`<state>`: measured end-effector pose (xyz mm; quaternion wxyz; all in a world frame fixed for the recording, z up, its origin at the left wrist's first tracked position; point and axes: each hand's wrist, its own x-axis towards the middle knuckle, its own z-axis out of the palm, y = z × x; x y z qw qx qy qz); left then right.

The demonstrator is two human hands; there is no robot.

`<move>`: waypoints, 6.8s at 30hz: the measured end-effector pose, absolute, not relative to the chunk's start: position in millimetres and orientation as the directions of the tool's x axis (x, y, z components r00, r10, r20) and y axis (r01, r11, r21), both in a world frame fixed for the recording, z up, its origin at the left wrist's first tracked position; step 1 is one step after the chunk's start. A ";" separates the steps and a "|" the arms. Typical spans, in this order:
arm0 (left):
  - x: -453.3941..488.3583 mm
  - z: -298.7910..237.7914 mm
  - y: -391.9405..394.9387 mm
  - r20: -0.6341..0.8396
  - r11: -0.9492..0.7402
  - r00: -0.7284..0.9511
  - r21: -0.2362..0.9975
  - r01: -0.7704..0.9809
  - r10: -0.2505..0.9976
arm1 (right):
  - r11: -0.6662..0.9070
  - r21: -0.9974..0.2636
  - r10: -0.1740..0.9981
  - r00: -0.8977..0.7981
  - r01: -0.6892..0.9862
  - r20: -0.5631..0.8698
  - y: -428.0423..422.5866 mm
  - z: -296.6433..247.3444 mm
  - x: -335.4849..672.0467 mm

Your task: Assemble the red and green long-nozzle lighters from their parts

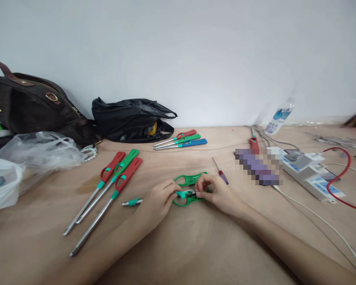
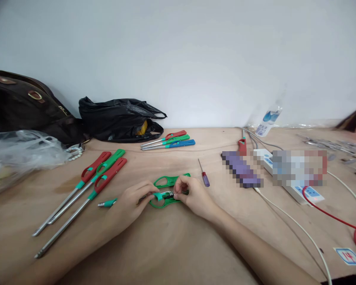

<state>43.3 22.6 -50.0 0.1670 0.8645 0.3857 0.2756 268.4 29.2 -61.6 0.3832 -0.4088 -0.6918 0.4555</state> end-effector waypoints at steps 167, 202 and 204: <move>52.0 -65.9 31.0 0.440 -0.758 0.620 0.442 0.480 0.649 | 0.555 -0.570 0.830 -0.451 0.605 0.330 15.2 -63.8 262.5; 52.2 -63.4 30.3 0.443 -0.791 0.655 0.340 0.509 0.612 | 0.515 -0.660 0.847 -0.440 0.546 0.297 18.7 -65.3 264.3; 52.6 -63.0 30.5 0.434 -0.777 0.645 0.368 0.510 0.629 | 0.516 -0.664 0.847 -0.441 0.541 0.297 19.1 -65.8 264.6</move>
